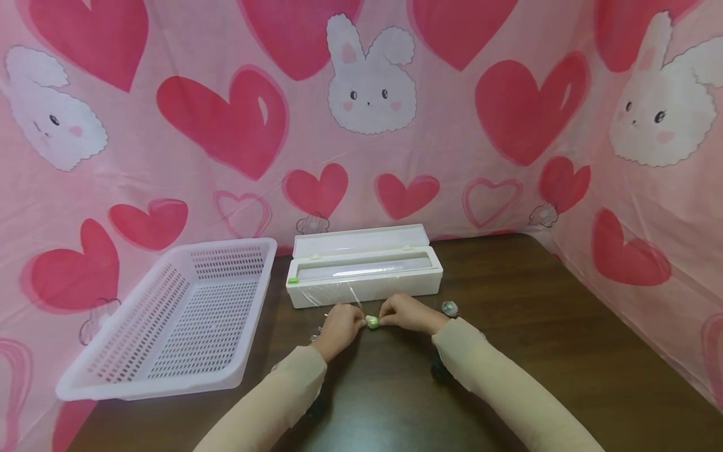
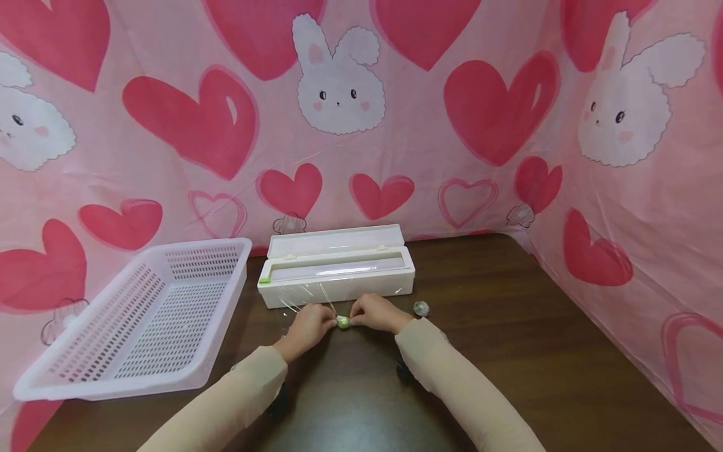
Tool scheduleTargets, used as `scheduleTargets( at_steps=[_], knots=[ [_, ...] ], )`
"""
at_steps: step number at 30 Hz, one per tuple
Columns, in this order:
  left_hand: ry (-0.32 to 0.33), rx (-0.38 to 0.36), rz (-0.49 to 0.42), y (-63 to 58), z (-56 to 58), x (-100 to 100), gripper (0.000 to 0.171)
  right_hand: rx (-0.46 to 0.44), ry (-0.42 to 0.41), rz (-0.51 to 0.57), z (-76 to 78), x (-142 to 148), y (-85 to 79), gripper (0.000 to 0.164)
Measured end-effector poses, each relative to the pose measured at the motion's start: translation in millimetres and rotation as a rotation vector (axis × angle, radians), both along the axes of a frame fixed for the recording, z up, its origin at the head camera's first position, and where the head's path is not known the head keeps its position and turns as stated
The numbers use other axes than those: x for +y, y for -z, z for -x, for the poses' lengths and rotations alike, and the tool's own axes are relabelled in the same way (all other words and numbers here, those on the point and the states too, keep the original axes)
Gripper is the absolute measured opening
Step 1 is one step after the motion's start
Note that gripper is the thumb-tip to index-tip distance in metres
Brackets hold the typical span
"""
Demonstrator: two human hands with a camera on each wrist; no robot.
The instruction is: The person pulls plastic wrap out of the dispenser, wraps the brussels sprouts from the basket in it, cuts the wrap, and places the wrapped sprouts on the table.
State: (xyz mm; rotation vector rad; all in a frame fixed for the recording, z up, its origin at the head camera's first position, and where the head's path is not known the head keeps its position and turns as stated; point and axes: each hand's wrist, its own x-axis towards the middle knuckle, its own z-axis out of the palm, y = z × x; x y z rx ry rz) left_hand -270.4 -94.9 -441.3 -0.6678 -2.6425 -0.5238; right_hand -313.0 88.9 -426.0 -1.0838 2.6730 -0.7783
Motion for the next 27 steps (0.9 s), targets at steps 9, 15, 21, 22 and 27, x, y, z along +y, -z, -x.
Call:
scheduleTargets(
  at_steps=[9, 15, 21, 22, 27],
  knots=[
    [0.001, -0.096, -0.003, 0.1, 1.2, -2, 0.008, -0.008, 0.008, -0.06, -1.7, 2, -4.9, 0.01],
    [0.012, -0.133, -0.038, -7.7, -2.2, -7, 0.007, 0.037, -0.012, -0.053, -1.4, 6, -14.1, 0.017],
    [-0.02, -0.133, -0.147, -19.2, -3.9, -15, 0.014, 0.067, -0.047, 0.013, 3.0, 7, -27.7, 0.016],
    [-0.035, -0.124, -0.161, -21.3, -3.9, -17, 0.015, 0.076, -0.044, 0.013, 4.1, 7, -29.8, 0.016],
    [-0.125, -0.088, -0.26, -34.8, -4.2, -24, 0.019, 0.089, -0.016, 0.029, 8.7, 1, -41.4, 0.016]
  ],
)
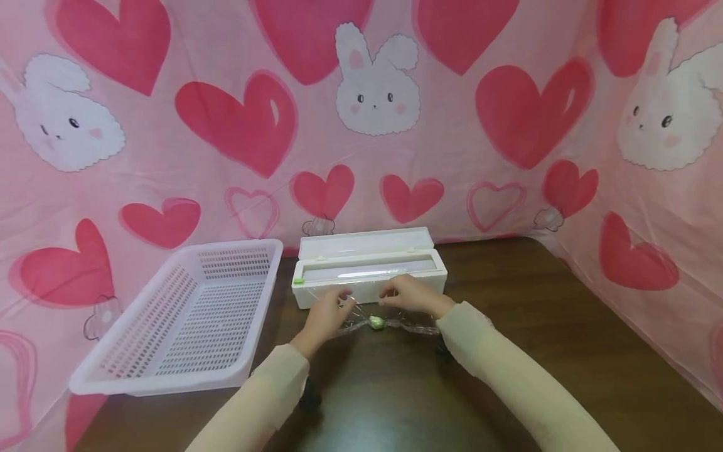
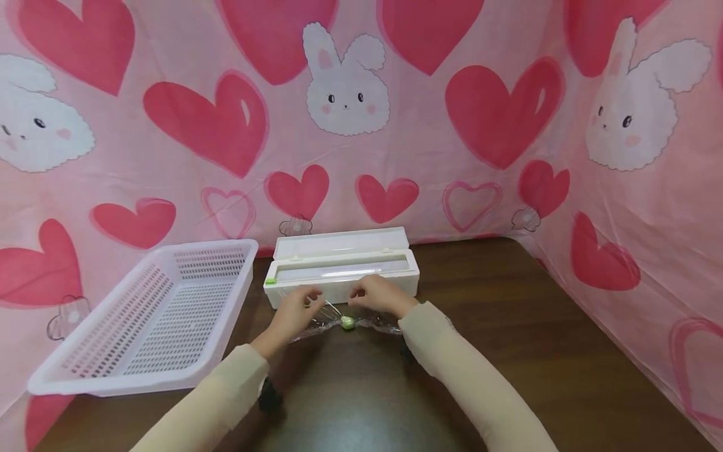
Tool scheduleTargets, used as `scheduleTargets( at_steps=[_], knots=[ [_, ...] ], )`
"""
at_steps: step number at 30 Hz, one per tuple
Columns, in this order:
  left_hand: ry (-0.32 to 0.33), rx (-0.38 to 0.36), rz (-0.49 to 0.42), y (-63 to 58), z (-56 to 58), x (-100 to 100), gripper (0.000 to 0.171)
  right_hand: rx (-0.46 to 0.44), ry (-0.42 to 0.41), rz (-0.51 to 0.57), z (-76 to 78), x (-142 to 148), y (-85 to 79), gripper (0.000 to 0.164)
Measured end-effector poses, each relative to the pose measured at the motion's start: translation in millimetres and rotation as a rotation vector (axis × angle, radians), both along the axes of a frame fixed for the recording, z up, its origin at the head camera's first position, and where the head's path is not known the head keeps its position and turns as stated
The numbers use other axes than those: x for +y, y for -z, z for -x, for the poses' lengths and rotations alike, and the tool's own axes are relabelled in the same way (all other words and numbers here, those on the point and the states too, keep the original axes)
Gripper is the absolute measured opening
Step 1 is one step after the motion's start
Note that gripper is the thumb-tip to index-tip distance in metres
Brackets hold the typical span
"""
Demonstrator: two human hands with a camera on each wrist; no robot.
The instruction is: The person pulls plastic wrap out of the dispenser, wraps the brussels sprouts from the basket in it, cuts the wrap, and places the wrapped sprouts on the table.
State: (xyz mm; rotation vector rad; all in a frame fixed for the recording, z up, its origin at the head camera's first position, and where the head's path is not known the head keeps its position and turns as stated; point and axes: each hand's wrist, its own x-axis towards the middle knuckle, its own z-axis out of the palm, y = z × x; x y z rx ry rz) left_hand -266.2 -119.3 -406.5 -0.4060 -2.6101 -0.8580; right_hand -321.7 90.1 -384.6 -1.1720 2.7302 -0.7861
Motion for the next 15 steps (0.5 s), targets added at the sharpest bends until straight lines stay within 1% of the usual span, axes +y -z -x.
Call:
scheduleTargets(
  at_steps=[2, 4, 6, 8, 10, 12, 15],
  knots=[
    [-0.04, 0.029, -0.031, -5.6, 0.6, -4, 0.019, 0.011, 0.012, 0.002, 2.0, -4, -4.9, 0.016],
    [-0.074, 0.081, -0.031, -10.7, 1.9, -9, 0.02, 0.036, 0.018, -0.008, 3.8, -9, -10.2, 0.015],
    [-0.109, 0.142, -0.008, -14.9, 3.4, -15, 0.02, 0.065, 0.014, -0.014, 5.5, -14, -15.2, 0.015],
    [-0.144, 0.197, 0.033, -18.6, 5.0, -20, 0.021, 0.093, 0.005, -0.024, 7.2, -18, -20.0, 0.015],
    [-0.18, 0.232, 0.076, -22.0, 6.3, -25, 0.024, 0.105, -0.005, -0.026, 8.5, -23, -24.6, 0.015],
    [-0.208, 0.244, 0.119, -25.5, 7.3, -30, 0.028, 0.11, -0.011, -0.03, 9.5, -28, -28.7, 0.015],
    [-0.238, 0.231, 0.197, -31.9, 8.0, -36, 0.035, 0.097, -0.009, -0.031, 10.6, -36, -34.1, 0.016]
  ],
)
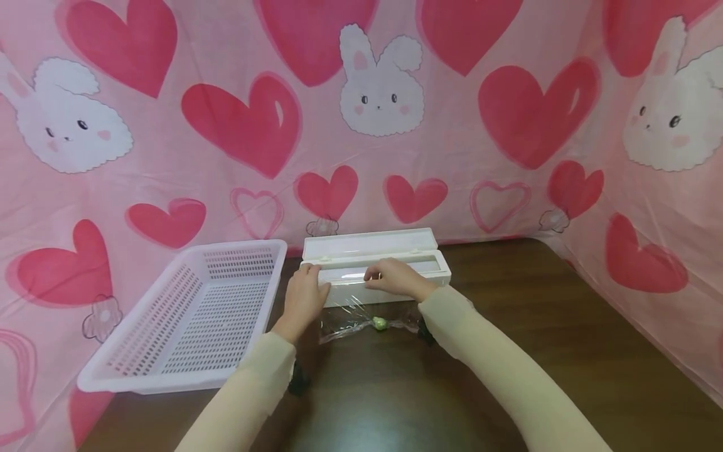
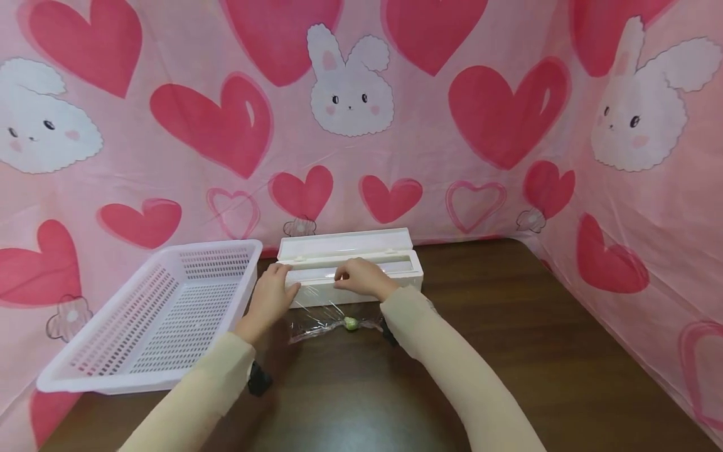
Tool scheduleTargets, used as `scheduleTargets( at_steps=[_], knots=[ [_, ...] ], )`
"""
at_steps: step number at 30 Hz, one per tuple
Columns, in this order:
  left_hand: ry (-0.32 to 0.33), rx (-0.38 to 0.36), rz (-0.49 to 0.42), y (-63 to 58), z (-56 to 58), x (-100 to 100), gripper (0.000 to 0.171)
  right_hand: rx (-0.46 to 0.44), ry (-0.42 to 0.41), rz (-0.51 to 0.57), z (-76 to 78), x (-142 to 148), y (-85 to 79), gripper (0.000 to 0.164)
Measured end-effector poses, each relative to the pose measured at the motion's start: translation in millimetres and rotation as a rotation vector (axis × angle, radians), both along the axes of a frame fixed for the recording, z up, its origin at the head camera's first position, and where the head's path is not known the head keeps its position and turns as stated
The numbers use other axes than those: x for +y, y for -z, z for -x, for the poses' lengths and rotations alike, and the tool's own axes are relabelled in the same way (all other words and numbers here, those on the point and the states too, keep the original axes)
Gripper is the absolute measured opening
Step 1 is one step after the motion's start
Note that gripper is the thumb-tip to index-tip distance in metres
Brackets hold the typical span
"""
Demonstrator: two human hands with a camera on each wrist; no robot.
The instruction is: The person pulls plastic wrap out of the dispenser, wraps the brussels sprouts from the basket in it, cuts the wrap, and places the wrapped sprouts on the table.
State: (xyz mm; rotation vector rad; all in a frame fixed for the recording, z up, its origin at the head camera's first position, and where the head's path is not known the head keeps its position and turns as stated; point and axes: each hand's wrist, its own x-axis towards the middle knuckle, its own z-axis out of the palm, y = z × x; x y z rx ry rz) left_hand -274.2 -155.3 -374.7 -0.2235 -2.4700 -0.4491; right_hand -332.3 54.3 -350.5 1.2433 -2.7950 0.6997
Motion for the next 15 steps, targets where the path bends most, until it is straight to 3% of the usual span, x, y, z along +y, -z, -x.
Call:
scheduleTargets(
  at_steps=[3, 8, 15],
  knots=[
    [-0.04, -0.053, 0.115, -6.1, -0.1, -5, 0.047, -0.001, -0.002, 0.0, 1.1, -9, -4.0, 0.015],
    [-0.119, -0.208, 0.3, -14.5, 1.3, -13, 0.071, 0.019, -0.023, 0.009, 2.6, -23, -6.0, 0.017],
    [-0.141, -0.374, 0.385, -23.1, 12.4, -27, 0.084, 0.018, -0.009, 0.076, 3.9, -45, -3.5, 0.02]
  ],
)
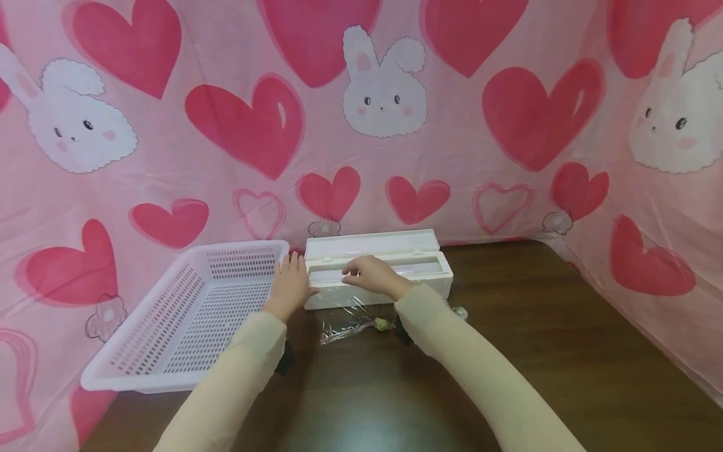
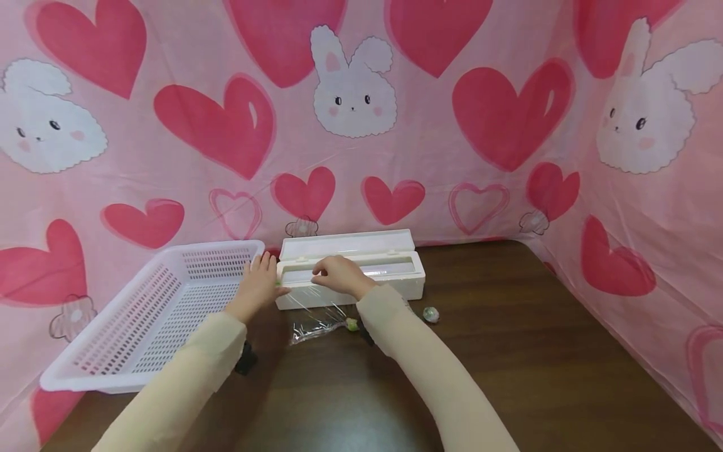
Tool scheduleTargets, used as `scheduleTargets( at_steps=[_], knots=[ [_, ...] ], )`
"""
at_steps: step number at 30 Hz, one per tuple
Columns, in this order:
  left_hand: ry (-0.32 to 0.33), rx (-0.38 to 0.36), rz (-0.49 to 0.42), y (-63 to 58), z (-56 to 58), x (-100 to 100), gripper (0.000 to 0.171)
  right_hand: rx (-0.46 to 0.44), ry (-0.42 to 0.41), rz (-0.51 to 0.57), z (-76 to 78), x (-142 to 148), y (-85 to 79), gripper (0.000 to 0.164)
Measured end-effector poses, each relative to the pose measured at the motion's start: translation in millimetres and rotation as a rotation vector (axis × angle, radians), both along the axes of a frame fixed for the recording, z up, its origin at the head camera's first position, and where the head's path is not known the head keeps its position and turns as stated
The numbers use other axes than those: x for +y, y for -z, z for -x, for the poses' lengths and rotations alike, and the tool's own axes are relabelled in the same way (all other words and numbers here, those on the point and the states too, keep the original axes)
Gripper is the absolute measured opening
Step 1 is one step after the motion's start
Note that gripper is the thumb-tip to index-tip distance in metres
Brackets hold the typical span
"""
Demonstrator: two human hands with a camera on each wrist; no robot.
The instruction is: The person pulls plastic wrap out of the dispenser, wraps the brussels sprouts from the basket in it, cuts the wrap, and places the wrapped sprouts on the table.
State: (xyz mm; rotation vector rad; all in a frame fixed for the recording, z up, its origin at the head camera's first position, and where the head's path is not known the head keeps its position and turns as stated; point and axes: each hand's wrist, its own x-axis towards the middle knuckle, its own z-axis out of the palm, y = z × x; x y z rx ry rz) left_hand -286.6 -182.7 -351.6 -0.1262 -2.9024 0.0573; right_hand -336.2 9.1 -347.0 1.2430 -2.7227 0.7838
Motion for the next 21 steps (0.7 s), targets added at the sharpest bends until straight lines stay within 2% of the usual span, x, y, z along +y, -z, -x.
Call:
scheduleTargets(
  at_steps=[4, 7, 12, 17, 21],
  knots=[
    [-0.004, -0.085, 0.016, -0.8, 6.3, -6, 0.084, 0.005, 0.036, 0.039, 1.0, -14, 3.1, 0.023],
    [0.012, -0.117, 0.038, 1.2, 8.4, -9, 0.082, 0.02, 0.047, 0.042, 1.1, -27, 6.0, 0.025],
    [0.04, -0.104, 0.038, 6.5, 8.7, -13, 0.076, 0.039, 0.062, 0.023, -1.0, -49, 13.0, 0.025],
    [0.046, -0.091, 0.046, 9.9, 11.2, -16, 0.068, 0.079, 0.105, 0.071, -0.2, -64, 21.7, 0.022],
    [0.046, -0.099, 0.078, 12.3, 12.4, -16, 0.061, 0.076, 0.136, 0.086, 2.7, -72, 29.4, 0.02]
  ],
)
